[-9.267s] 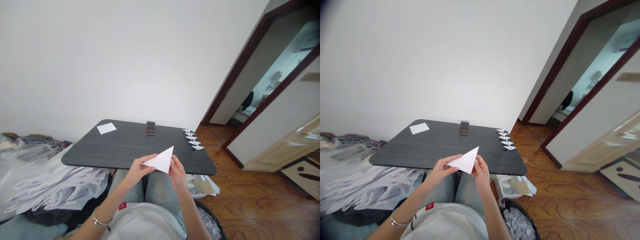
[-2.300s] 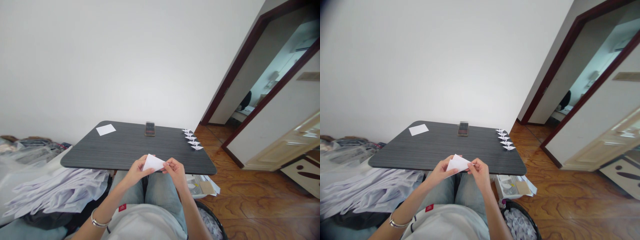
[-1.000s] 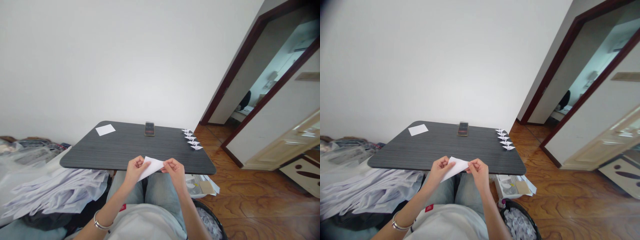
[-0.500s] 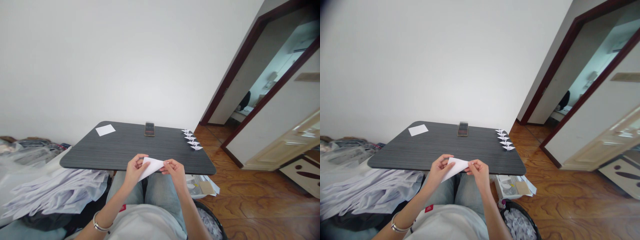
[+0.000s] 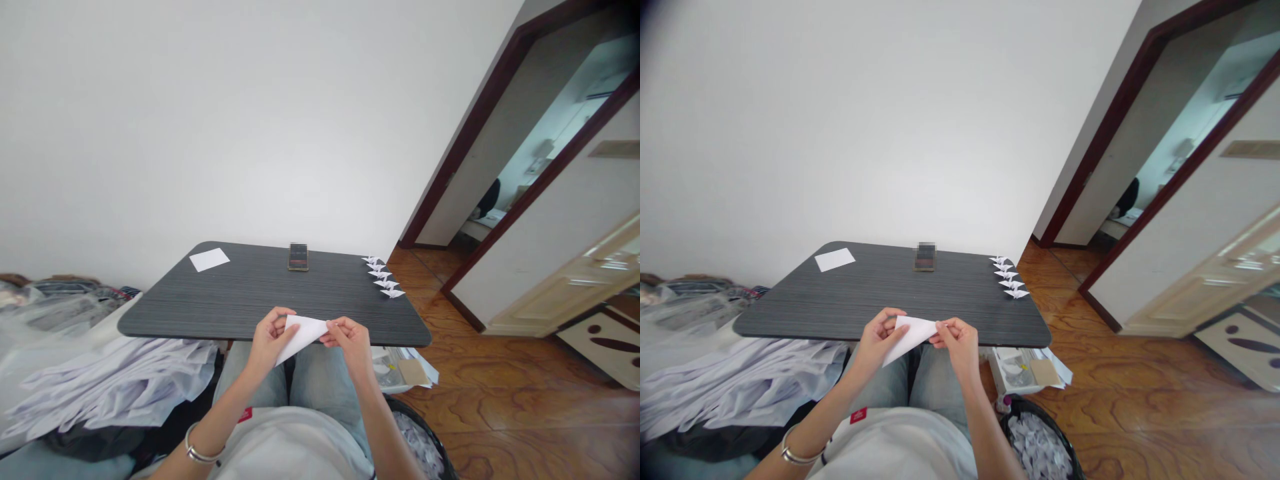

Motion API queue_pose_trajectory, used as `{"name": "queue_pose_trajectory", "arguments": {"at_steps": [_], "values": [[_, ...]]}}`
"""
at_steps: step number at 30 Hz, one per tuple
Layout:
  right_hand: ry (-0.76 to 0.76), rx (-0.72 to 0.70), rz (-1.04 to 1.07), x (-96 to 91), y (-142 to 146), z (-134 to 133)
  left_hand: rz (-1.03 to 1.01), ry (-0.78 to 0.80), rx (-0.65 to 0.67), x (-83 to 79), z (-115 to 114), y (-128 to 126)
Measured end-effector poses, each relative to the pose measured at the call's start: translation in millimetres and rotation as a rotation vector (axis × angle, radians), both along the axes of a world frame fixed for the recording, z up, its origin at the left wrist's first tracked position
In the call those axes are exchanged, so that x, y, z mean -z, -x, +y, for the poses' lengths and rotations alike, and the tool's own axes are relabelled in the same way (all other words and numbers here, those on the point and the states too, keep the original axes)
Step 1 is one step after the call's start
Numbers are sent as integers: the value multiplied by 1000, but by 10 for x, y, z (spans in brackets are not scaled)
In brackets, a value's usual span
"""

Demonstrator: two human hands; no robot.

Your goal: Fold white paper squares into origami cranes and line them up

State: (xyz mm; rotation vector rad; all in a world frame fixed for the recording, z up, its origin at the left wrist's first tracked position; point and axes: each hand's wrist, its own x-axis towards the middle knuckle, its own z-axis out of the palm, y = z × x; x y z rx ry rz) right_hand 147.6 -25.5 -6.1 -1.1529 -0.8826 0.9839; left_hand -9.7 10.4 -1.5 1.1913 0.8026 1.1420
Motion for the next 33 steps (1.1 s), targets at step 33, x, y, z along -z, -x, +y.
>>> {"name": "queue_pose_trajectory", "arguments": {"at_steps": [33], "values": [[-67, 3, -31, -46, -119, -11, -40, 3, 19, 60, 35, 11]]}}
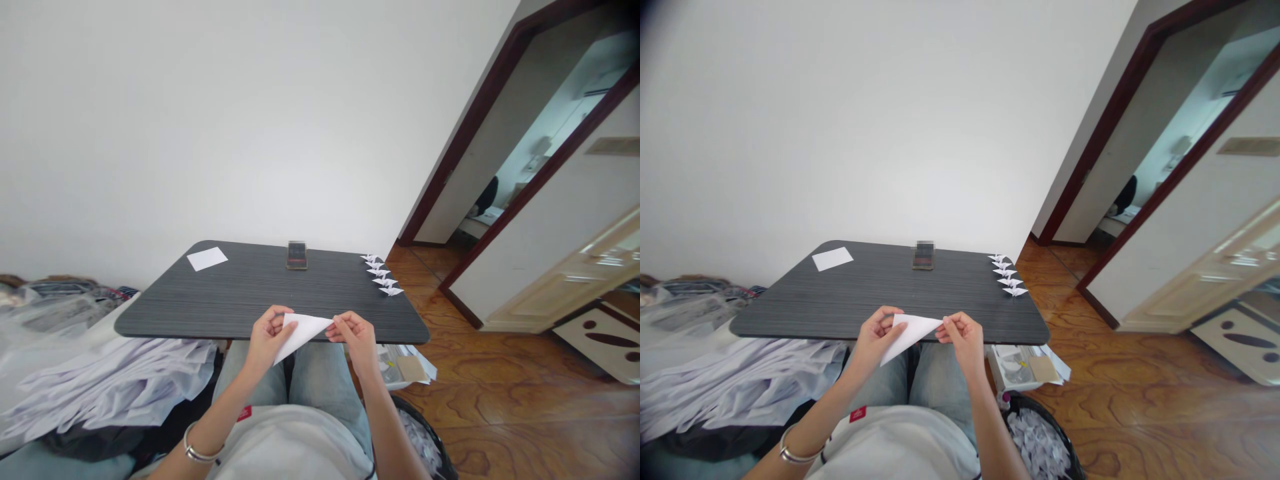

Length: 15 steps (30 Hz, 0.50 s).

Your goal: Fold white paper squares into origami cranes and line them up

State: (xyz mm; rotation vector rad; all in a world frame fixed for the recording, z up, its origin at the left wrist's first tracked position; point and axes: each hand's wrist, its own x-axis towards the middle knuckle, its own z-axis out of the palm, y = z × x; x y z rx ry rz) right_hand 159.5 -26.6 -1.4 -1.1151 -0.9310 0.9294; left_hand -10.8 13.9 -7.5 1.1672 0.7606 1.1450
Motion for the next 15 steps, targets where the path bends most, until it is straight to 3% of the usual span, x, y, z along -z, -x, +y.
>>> {"name": "queue_pose_trajectory", "arguments": {"at_steps": [15], "values": [[-9, 95, 21, 40, 22, 29, 10, -24, -79, -35, -10, -13]]}}
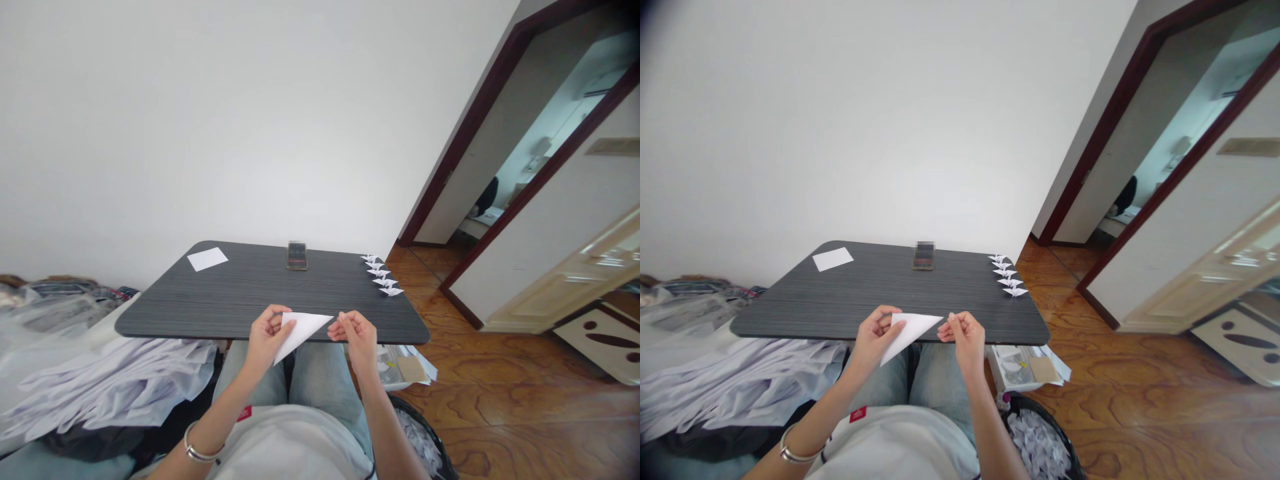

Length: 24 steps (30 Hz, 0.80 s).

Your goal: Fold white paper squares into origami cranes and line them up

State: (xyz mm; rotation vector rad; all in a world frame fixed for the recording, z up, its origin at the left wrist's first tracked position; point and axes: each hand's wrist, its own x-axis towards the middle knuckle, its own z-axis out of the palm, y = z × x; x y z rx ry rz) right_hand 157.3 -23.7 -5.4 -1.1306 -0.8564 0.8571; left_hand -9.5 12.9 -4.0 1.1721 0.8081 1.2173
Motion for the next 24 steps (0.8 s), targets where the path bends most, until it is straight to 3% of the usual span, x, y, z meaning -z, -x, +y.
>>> {"name": "queue_pose_trajectory", "arguments": {"at_steps": [14, 24], "values": [[20, -142, -53, 2, 46, -24, 43, -1, 50, -57, -37, -41], [36, -76, -24, 1, 37, -9, 35, -7, 21, -58, -63, -58]]}}
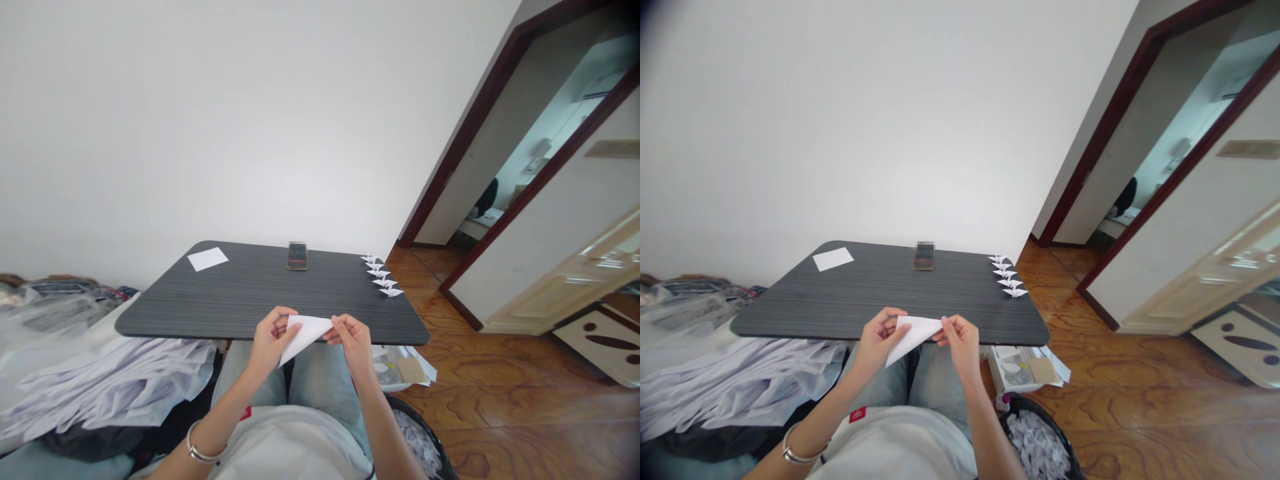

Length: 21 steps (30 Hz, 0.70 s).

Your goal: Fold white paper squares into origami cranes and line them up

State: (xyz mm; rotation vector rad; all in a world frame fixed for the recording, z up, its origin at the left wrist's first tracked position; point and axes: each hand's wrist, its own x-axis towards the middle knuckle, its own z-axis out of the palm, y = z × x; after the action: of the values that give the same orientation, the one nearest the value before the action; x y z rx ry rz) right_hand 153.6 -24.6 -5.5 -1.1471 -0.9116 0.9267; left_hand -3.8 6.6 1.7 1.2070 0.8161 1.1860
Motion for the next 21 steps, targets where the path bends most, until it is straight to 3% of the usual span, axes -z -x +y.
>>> {"name": "queue_pose_trajectory", "arguments": {"at_steps": [7, 13, 18, 21], "values": [[36, -79, -22, -30, 81, -34, 21, -9, -21, -12, -6, -5], [10, -5, 83, -16, 86, -13, 32, -27, -53, -17, -9, -18], [58, -216, 34, 27, 220, -43, 16, -33, -76, -19, -2, -35], [82, -242, 25, 80, 324, -50, 16, -53, -103, -8, 3, -43]]}}
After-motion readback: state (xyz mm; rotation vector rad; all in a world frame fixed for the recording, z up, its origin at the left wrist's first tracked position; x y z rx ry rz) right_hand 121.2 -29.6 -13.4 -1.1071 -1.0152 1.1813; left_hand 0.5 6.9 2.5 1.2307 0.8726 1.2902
